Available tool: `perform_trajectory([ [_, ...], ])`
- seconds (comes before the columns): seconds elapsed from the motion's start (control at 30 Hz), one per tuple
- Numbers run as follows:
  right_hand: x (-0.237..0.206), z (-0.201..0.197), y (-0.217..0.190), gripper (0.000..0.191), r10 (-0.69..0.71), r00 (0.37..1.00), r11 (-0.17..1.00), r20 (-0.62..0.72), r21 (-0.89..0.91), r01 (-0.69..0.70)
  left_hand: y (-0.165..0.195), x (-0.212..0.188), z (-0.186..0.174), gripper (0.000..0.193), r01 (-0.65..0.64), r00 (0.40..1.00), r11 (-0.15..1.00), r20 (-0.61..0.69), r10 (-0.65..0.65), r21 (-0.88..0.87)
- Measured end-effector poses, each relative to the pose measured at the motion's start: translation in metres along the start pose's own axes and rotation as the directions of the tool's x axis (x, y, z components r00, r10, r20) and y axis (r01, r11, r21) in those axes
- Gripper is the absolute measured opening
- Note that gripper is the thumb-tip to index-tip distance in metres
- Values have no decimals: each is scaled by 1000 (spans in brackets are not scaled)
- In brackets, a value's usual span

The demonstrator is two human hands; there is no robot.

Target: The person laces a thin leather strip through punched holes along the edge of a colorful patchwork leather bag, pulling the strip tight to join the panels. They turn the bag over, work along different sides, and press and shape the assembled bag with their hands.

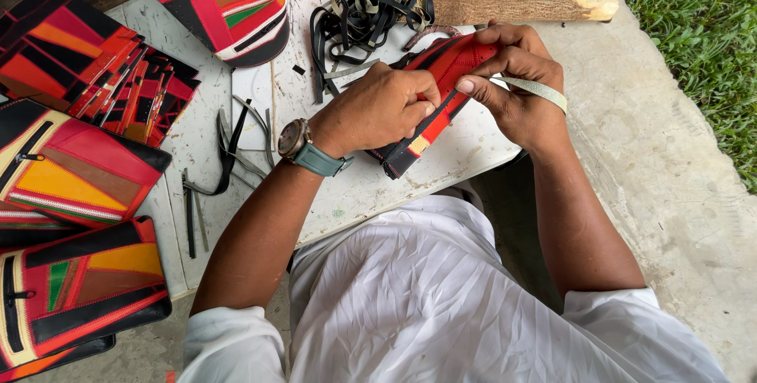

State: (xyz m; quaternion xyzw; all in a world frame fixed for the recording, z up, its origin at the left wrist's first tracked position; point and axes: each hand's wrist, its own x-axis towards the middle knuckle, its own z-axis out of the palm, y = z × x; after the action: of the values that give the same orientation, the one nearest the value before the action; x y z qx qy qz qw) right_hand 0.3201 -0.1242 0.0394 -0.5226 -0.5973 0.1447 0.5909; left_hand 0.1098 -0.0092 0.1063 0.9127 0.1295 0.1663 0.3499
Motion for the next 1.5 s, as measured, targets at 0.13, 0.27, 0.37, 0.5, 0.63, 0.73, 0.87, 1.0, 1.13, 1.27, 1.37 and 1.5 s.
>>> perform_trajectory([
  [0.13, 0, -2, 0, 23, -8, 1000, 1000, -1, -19, 8, -4, -2, 2, 11, 86, 996, 996, 11, -86, -40],
  [0.27, 2, -2, -1, 24, -7, 1000, 999, -4, -46, 7, -7, -1, 1, 8, 21, 997, 992, -66, -30, -127],
  [0.37, 2, -2, -1, 23, -16, 1000, 999, -5, -33, 15, -1, -12, -8, 15, 34, 997, 985, -61, -44, -167],
  [0.5, 2, -3, 1, 22, 33, 999, 999, -10, 0, -33, -1, -93, -25, 33, 164, 986, 977, 68, -155, -137],
  [0.63, 7, -7, 3, 23, -7, 1000, 998, 4, -59, 7, -41, -160, 18, 40, 491, 870, 804, 148, -470, -336],
  [0.73, 11, -6, 3, 23, -12, 1000, 997, 12, -75, 13, -68, -155, 81, 49, 190, 938, 743, -104, -329, -642],
  [0.87, 14, -4, -2, 22, -2, 1000, 996, 14, -86, 3, -74, -102, 123, 36, -67, 899, 399, -229, -373, -914],
  [1.0, 16, -8, -5, 23, -3, 1000, 990, 18, -141, 5, -52, -64, 118, 38, -244, 830, 314, -365, -421, -917],
  [1.13, 18, -16, -3, 22, -16, 999, 989, 50, -147, 23, -32, -57, 104, 30, -262, 805, 412, -433, -405, -873],
  [1.27, 18, -18, -2, 23, -45, 997, 991, 66, -124, 53, -25, -58, 101, 25, -269, 768, 483, -488, -414, -833],
  [1.37, 18, -17, -3, 23, -30, 997, 987, 71, -153, 41, -26, -59, 103, 24, -251, 764, 512, -493, -416, -821],
  [1.5, 17, -11, -7, 23, -31, 998, 987, 49, -159, 39, -29, -61, 106, 21, -272, 761, 489, -497, -418, -829],
])
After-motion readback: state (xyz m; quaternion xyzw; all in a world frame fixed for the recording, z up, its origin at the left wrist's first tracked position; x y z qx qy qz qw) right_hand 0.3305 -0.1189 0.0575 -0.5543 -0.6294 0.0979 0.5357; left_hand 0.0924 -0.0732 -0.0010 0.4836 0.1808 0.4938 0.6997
